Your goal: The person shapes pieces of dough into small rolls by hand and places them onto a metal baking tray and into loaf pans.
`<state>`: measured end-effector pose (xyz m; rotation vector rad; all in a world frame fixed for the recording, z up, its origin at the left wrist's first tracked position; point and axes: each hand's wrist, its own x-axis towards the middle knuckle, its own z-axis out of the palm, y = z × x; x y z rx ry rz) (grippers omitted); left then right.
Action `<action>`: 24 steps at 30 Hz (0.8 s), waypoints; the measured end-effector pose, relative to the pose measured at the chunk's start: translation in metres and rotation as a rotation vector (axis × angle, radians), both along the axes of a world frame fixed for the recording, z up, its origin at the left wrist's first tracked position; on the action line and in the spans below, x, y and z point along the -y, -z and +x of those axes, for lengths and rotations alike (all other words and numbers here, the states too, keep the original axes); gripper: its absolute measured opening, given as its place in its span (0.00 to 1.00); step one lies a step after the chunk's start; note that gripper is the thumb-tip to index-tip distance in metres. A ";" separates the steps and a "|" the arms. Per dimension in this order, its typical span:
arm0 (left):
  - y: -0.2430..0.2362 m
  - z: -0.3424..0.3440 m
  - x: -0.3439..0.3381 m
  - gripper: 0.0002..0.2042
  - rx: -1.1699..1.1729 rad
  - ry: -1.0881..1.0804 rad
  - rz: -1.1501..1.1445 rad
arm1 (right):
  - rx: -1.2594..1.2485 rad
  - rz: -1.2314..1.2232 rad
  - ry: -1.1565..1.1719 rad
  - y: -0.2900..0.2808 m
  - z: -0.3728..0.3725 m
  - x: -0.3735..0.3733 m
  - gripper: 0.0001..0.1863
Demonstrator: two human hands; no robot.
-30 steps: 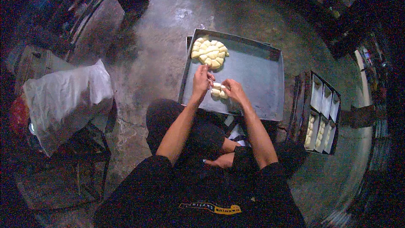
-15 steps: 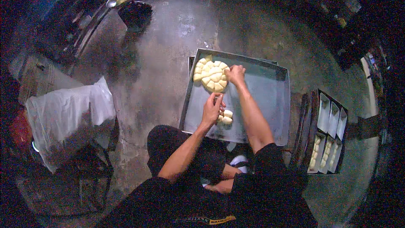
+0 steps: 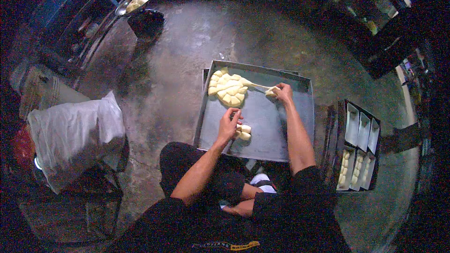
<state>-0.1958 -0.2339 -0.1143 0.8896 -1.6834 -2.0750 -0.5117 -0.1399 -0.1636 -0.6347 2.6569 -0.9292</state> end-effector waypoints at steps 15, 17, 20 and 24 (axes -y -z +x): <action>-0.028 0.034 -0.018 0.21 -0.184 0.282 0.792 | -0.261 -0.175 -0.619 -0.158 0.238 -0.068 0.13; -0.009 0.033 -0.011 0.19 -0.219 0.383 0.790 | -0.184 -0.291 -0.555 -0.150 0.253 -0.075 0.14; -0.003 0.030 -0.024 0.13 -0.262 0.454 0.710 | -0.182 -0.520 -0.605 -0.138 0.272 -0.090 0.12; -0.006 0.043 -0.020 0.12 -0.174 0.431 0.425 | -0.222 -0.516 -0.623 -0.157 0.299 -0.099 0.09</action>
